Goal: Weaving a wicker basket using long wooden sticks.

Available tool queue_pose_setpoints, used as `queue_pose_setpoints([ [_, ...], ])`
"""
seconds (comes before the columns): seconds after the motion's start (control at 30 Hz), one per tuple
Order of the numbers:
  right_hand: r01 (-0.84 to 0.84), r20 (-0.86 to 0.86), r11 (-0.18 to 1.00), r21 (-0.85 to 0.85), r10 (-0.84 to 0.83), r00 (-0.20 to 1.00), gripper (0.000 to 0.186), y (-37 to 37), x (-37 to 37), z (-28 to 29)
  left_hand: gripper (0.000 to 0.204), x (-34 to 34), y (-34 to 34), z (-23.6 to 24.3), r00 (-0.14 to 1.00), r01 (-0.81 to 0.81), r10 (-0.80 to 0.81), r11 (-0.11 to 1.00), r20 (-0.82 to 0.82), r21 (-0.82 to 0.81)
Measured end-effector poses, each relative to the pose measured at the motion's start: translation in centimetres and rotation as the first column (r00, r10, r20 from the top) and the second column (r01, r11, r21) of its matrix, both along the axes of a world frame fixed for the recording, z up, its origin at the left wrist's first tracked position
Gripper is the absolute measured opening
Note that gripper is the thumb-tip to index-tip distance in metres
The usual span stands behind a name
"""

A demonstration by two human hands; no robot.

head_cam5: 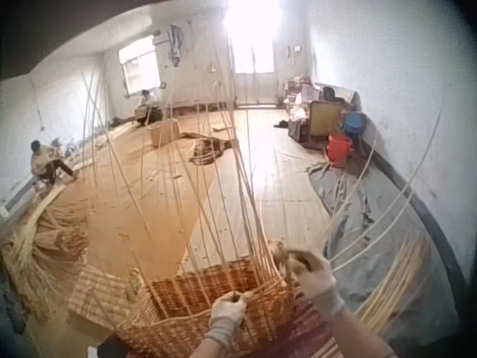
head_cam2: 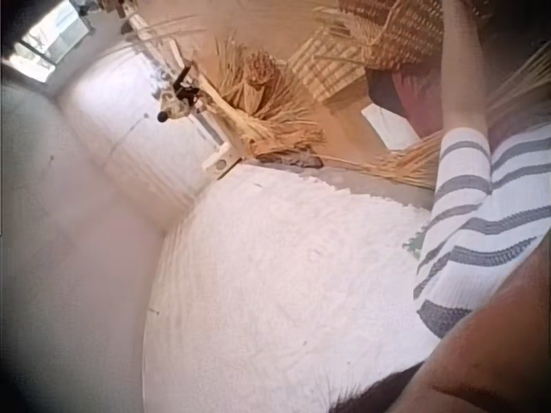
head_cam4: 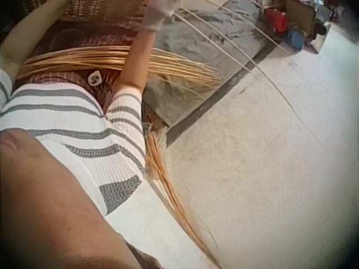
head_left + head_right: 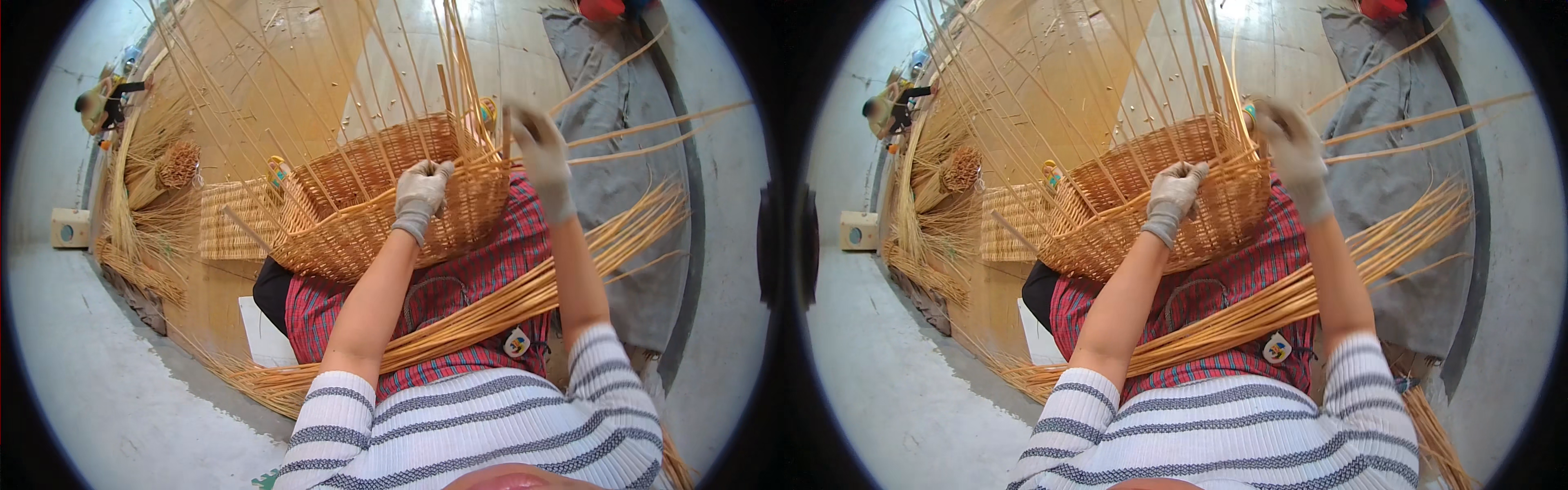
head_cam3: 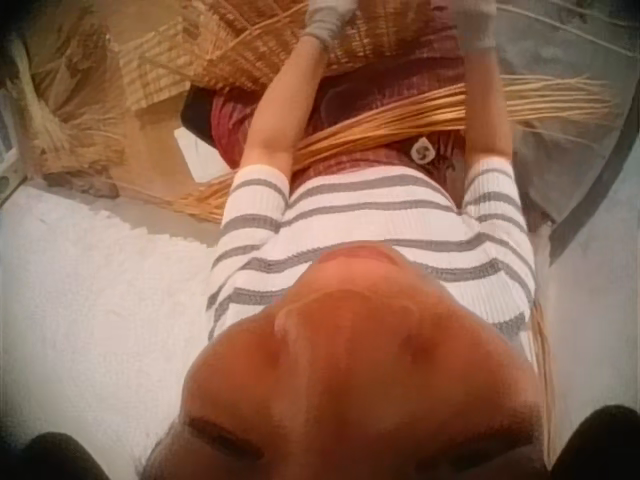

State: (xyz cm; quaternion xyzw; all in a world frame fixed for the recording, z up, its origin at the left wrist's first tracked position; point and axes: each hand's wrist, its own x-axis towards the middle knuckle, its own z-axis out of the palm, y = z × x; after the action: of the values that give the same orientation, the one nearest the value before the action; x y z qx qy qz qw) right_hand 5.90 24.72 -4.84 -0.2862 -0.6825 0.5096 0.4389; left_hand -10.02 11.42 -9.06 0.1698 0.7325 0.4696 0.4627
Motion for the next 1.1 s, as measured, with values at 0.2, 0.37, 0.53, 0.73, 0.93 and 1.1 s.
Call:
queue_pose_setpoints([
  [0.2, -0.186, 0.440, 0.793, 0.580, -0.113, 0.891, 0.049, -8.4, 1.3, -1.8, 0.025, -0.5, -2.9, 0.3, 0.990, 0.021, -0.003, 0.993, -0.144, 0.120],
  [0.37, -0.336, 0.661, 0.602, 0.725, -0.467, 0.587, 0.083, -7.3, -1.8, -5.3, 0.044, -2.2, -11.4, 2.0, 0.651, 0.085, 0.237, 0.921, -0.721, 0.380],
  [0.53, -0.407, 0.830, 0.780, 0.475, -0.243, 0.502, 0.087, -6.3, -1.7, -4.3, 0.053, -10.2, -22.4, -0.5, 0.424, -0.256, -0.014, 0.957, -0.906, -0.135],
  [0.73, -0.456, 0.726, 0.609, 0.649, -0.318, 0.609, 0.091, -3.6, -3.0, -5.5, 0.055, -12.0, -23.0, -2.0, 0.544, -0.164, -0.076, 0.967, -0.836, -0.194],
  [0.93, -0.438, 0.796, 0.678, 0.591, -0.401, 0.453, 0.090, -4.7, -5.1, -3.7, 0.062, -11.5, -23.2, -3.8, 0.416, -0.200, -0.029, 0.972, -0.909, -0.122],
  [1.1, -0.807, 0.937, 0.585, -0.075, 0.320, 0.144, 0.058, -16.1, -4.2, 0.9, 0.060, -11.5, -23.9, -3.0, 0.499, -0.163, -0.125, 0.958, -0.857, -0.235],
])
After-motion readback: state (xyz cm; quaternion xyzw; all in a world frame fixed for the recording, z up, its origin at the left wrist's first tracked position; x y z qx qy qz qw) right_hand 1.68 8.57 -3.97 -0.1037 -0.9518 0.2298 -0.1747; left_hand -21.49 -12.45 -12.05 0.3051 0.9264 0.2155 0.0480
